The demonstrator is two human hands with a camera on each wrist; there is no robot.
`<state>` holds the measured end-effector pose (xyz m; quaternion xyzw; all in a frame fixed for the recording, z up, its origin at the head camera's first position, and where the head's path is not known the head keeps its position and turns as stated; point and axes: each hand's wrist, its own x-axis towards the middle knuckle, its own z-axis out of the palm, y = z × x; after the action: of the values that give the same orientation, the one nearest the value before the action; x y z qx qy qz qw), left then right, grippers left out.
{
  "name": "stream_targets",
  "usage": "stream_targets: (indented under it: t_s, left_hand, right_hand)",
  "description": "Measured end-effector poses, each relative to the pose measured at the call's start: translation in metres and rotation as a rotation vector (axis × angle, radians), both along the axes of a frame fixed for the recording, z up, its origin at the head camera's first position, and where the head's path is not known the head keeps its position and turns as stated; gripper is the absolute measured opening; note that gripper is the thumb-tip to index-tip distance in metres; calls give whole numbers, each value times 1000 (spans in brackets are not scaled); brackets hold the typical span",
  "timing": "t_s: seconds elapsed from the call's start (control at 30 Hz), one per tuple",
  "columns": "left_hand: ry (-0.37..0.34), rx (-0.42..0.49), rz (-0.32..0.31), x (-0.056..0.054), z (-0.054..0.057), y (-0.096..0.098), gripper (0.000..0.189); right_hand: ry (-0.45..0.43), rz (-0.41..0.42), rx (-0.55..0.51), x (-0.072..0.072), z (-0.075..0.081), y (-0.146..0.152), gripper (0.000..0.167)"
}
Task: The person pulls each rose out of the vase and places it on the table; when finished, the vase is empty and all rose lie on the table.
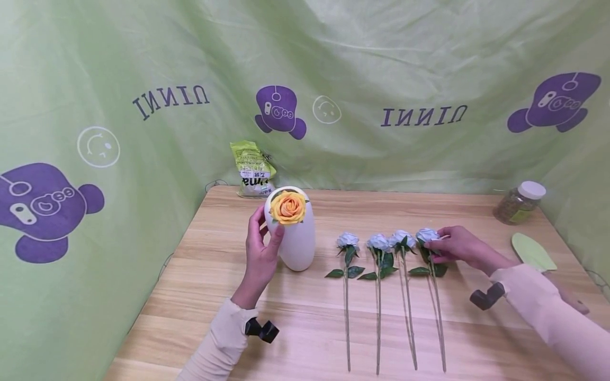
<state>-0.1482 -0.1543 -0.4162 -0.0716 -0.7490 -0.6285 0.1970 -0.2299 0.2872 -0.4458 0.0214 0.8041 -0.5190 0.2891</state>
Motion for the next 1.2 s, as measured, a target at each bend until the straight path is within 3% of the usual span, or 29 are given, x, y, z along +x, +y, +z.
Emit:
stream_targets:
  t_s: [0.23, 0.4, 0.7, 0.9, 1.0, 1.2]
  left_hand:
    - [-4, 2, 5, 1, 1, -2, 56]
    - [7, 1, -2, 1, 1, -3, 56]
    - [-4, 3, 9, 2, 1, -5, 57]
    - [10, 2, 9, 2, 1, -6, 56]
    - [12, 8, 6, 0, 1, -5, 55]
    - [0, 1, 7, 0, 0, -2, 56]
  right_hand:
    - [-1, -26, -13, -1, -3, -4, 55]
    - [16, -7, 9, -1, 0, -2, 68]
    - [99, 124, 149, 0, 9, 10, 76]
    - [223, 228, 319, 3, 26, 18, 73]
    - [307, 213, 311, 7, 37, 20, 67]
    - [435, 104, 232, 16, 56, 16, 60]
